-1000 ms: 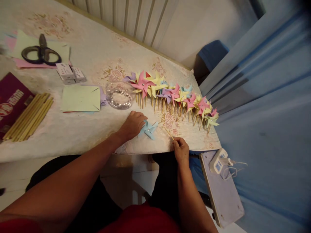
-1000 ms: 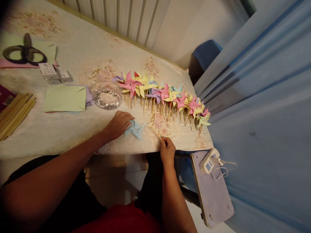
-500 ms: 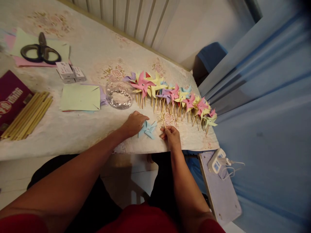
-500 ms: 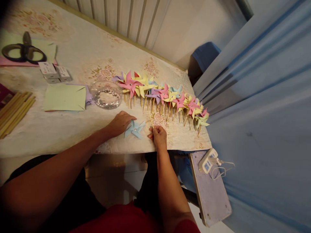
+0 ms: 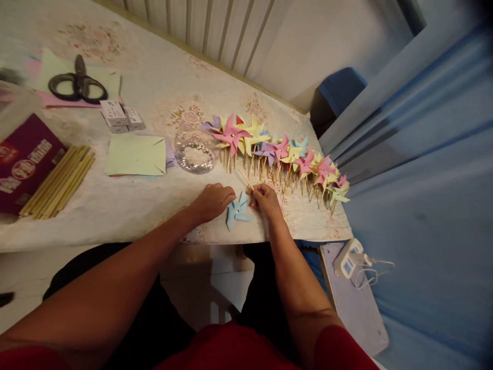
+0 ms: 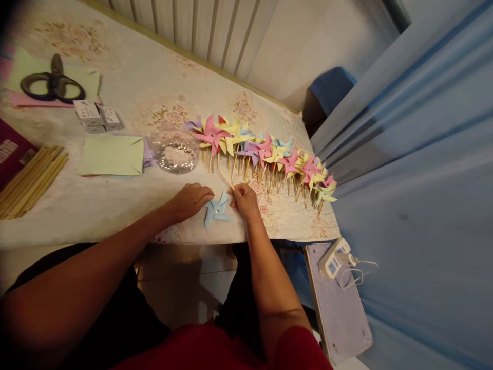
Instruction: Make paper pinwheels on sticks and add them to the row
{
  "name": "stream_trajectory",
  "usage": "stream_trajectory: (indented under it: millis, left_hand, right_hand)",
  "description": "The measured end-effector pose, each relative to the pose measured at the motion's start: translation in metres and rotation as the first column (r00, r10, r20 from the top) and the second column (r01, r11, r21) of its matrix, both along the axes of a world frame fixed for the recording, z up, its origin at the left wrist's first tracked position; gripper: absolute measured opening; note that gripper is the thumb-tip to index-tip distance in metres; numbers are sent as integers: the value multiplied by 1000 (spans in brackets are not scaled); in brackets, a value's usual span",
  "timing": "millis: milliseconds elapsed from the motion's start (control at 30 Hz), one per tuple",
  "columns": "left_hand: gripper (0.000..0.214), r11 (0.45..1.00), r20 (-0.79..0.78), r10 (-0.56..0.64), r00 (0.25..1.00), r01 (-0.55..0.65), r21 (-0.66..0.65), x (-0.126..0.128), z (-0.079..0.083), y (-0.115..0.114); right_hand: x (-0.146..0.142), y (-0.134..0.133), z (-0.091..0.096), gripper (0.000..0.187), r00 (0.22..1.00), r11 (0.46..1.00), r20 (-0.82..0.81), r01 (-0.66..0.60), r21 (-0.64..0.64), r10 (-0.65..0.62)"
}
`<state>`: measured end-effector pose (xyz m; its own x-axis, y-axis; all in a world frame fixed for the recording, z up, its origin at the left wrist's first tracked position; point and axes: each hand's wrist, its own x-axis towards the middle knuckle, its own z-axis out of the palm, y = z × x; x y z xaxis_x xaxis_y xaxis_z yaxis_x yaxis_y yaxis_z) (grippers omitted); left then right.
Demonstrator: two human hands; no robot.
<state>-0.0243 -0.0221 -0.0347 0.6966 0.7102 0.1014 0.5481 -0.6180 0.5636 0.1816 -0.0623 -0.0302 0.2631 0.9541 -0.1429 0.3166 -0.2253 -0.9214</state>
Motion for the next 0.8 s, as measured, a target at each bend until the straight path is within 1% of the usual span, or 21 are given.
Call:
stream_trajectory:
  millis: [67, 100, 200, 267, 367, 467, 533, 633, 800]
  left_hand:
    - [37, 1000, -13, -13, 1000, 13, 12, -4, 1, 0]
    - [37, 1000, -14, -14, 1000, 14, 16, -5, 1, 0]
    - [37, 999, -6, -8, 1000, 8, 33, -8, 0, 1]
    - [35, 999, 9, -8, 1000, 7, 39, -9, -1, 2]
    - [34, 1000, 48, 1, 999, -2, 26, -9, -2, 3]
    - [33, 1000, 73, 9, 997, -10, 12, -8, -3, 4]
    - [33, 1000, 76, 5, 997, -6, 17, -7, -4, 4]
    - [32, 999, 71, -1, 998, -1, 36, -7, -5, 3]
    - [33, 999, 32, -1, 999, 0, 44, -8, -3, 1]
  right_hand:
    - [-2, 4, 1, 10, 1000, 999, 7, -25, 34, 24]
    - [-3, 4, 2, 9, 1000, 998, 4, -10, 57, 10]
    - [-2, -6, 8, 8, 995, 989, -28, 103, 109, -100]
    - [-1, -23, 13, 10, 984, 977, -54, 177, 120, -171]
    - [-3, -61, 16, 16, 969, 968, -109, 234, 92, -224]
    - [-12, -95, 10, 20, 957, 965, -143, 259, 24, -253]
    - [-18, -108, 3, 20, 948, 962, -164, 271, -28, -272]
    - [-26, -114, -6, 20, 933, 951, -184, 301, -70, -309]
    - [-30, -106, -8, 19, 923, 945, -204, 320, -68, -327]
